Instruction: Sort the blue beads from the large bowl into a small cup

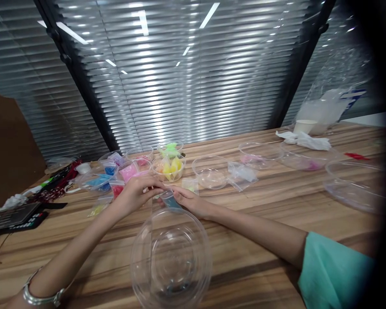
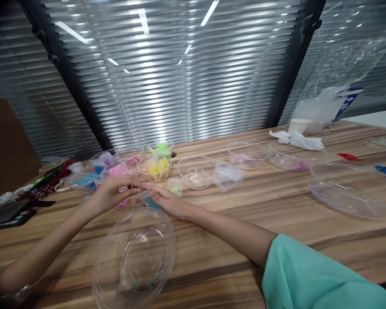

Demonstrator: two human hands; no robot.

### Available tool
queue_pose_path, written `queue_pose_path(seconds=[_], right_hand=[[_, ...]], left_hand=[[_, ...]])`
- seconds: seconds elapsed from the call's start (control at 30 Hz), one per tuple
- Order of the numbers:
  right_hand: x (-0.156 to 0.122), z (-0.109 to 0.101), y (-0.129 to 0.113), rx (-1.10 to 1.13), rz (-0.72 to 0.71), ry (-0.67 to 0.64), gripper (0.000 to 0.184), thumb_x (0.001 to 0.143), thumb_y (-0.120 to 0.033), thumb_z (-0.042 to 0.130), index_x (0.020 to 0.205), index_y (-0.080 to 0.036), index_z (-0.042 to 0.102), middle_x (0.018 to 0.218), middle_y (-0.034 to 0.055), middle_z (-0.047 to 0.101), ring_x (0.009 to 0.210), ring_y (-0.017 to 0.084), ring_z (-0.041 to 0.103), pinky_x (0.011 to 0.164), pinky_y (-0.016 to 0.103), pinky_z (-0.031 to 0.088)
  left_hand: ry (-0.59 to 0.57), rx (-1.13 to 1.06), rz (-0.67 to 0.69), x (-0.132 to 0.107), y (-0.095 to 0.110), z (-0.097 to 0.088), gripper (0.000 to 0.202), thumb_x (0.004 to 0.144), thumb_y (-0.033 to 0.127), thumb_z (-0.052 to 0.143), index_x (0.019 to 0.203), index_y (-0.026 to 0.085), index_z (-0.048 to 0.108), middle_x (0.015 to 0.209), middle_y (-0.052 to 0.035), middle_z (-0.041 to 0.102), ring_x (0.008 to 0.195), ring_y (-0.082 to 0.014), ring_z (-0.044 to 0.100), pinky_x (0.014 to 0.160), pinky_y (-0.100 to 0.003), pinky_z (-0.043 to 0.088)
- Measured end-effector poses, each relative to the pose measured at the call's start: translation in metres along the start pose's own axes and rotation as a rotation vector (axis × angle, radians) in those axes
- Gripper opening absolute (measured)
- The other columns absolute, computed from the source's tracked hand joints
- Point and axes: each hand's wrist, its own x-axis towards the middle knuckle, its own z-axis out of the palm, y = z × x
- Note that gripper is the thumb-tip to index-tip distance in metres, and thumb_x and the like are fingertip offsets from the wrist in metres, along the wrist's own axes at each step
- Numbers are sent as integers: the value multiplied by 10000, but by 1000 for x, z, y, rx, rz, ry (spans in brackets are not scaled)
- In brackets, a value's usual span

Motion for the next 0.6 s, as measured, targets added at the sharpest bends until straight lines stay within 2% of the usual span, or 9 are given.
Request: queue_pose_path(seconds=[0.27,0.6], right_hand=[[0,1,-4,24,9,-5,588,957,-612,461,1348,-181,545,1203,127,666,1137,235,644,1041,414,458],[-1,1,-5,30,23,-7,647,950,-622,468,1427,-184,468,1250,136,659,1197,247,624,1062,419,455]], left_hand=[[-22,-9,-9,0,-1,3,109,939,205,605,981,185,703,950,-29,731,864,-142,667,769,-240,495],[-62,-90,24,0,0,0,174,961,191,564,1071,201,698,1059,-40,733,989,-148,677,867,-264,516]])
